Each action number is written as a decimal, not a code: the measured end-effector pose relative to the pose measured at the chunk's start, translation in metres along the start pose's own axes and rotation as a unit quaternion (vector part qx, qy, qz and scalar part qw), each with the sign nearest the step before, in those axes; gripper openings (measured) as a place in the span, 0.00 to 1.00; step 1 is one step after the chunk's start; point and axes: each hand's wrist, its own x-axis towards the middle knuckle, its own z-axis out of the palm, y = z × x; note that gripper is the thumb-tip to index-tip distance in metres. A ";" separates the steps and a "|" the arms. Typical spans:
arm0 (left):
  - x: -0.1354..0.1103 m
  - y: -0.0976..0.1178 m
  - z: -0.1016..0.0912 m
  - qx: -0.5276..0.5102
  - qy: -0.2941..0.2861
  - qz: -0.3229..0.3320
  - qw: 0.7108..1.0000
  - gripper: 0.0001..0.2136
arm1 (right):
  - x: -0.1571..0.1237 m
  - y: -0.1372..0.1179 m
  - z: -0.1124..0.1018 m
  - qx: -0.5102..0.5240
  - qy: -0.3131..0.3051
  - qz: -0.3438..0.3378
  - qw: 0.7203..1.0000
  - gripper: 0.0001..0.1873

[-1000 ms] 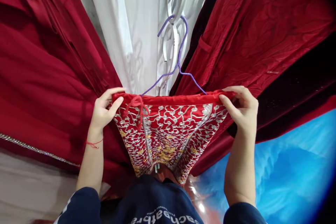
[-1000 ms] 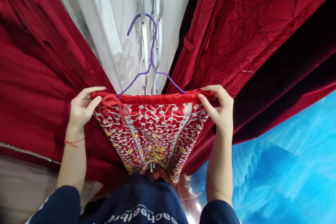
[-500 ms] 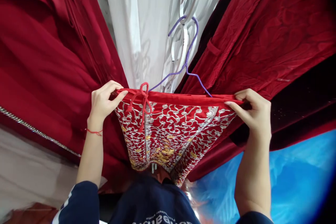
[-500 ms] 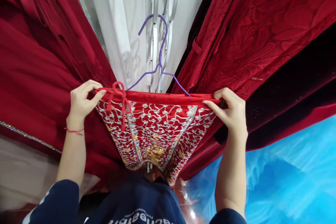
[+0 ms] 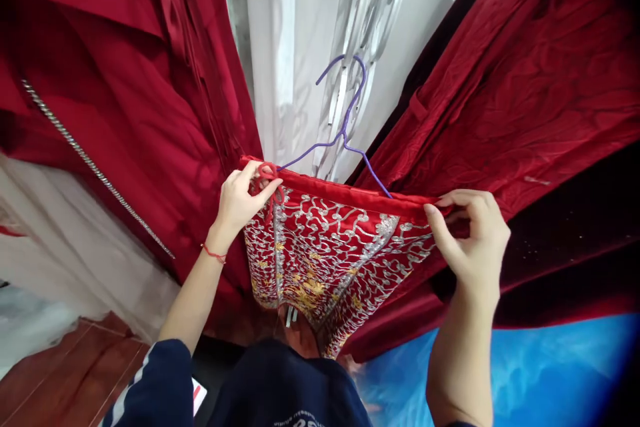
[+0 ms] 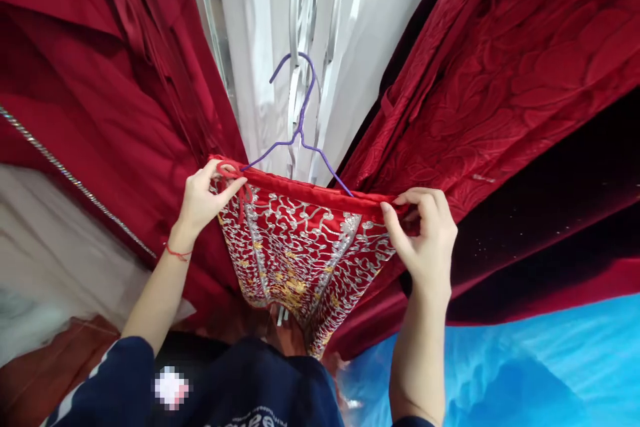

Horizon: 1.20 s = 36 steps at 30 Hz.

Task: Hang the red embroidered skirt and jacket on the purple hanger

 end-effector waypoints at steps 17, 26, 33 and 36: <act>-0.043 0.043 -0.004 -0.081 0.015 0.059 0.995 0.06 | 0.009 -0.101 0.072 0.152 -0.073 -0.055 0.984 0.04; -0.037 -0.001 0.018 0.014 0.035 -0.017 0.999 0.06 | 0.025 -0.152 0.141 0.082 -0.142 -0.114 0.980 0.10; -0.023 -0.011 -0.020 -0.155 0.091 -0.075 0.981 0.10 | 0.018 -0.140 0.134 0.241 -0.142 0.033 0.960 0.11; -0.018 -0.012 -0.027 -0.233 0.021 -0.103 0.967 0.11 | 0.013 -0.143 0.135 0.278 -0.152 0.095 0.944 0.12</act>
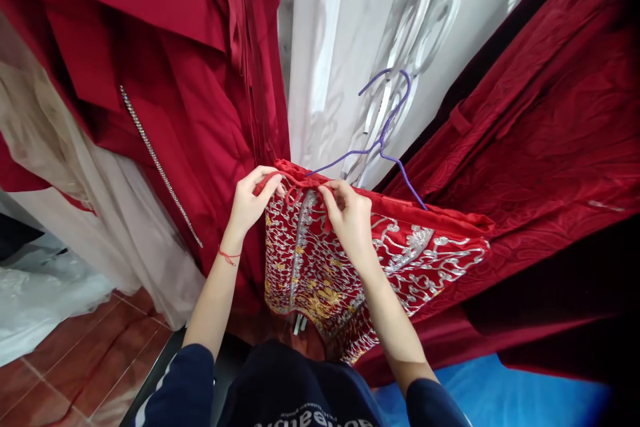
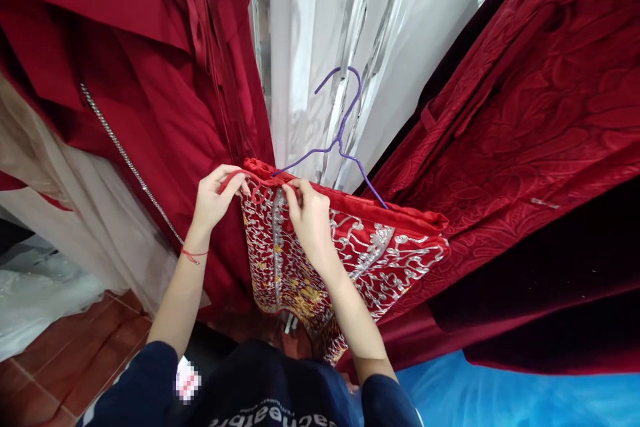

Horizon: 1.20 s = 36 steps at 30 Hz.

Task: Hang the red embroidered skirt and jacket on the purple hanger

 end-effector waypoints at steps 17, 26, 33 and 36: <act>0.002 -0.019 0.005 -0.098 -0.041 -0.077 0.991 0.14 | -0.009 0.016 -0.003 0.036 0.004 0.026 0.999 0.13; 0.009 -0.023 0.013 -0.107 0.123 -0.033 0.986 0.14 | -0.018 0.019 -0.015 -0.061 -0.003 -0.049 0.997 0.12; 0.009 -0.025 0.030 -0.121 0.204 -0.008 0.971 0.14 | -0.017 0.022 -0.017 -0.040 0.013 -0.038 0.998 0.15; 0.009 -0.031 0.026 -0.135 0.170 -0.057 0.974 0.15 | -0.021 0.027 -0.015 -0.045 0.010 -0.035 0.998 0.16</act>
